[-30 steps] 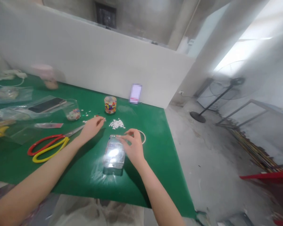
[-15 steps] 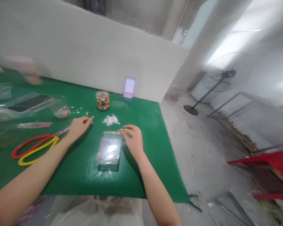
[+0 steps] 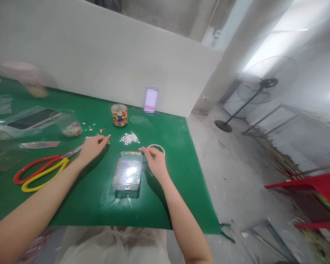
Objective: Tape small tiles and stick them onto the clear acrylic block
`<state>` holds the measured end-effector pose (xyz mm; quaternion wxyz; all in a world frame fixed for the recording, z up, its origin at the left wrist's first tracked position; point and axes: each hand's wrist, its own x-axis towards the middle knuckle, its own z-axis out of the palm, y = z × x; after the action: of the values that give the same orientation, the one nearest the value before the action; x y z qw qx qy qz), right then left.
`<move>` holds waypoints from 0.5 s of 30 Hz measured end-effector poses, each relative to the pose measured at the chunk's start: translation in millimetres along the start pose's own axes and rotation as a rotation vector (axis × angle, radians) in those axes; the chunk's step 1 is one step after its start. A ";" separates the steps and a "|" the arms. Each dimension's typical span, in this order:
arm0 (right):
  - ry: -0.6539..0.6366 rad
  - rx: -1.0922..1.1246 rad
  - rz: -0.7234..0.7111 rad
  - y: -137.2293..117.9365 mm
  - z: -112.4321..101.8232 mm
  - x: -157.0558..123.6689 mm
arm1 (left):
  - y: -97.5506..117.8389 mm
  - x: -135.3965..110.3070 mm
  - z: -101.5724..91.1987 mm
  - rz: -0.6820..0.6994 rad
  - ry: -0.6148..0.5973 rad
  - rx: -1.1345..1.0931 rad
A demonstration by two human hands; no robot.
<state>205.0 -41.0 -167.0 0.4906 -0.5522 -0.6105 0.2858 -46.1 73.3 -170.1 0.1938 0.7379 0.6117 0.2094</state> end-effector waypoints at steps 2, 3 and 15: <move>-0.023 0.048 0.044 1.8 0.2 -0.3 | -1.0 0.2 0.8 0.005 -0.002 -0.002; -0.034 0.068 0.062 2.5 0.3 -0.8 | -1.6 0.4 1.2 0.009 -0.002 -0.003; -0.029 0.061 0.120 3.6 1.1 -1.1 | -4.0 1.6 2.5 0.030 -0.005 -0.013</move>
<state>205.3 -41.0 -171.0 0.4804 -0.5683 -0.5744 0.3411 -47.8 75.5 -174.3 0.1969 0.7464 0.5986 0.2142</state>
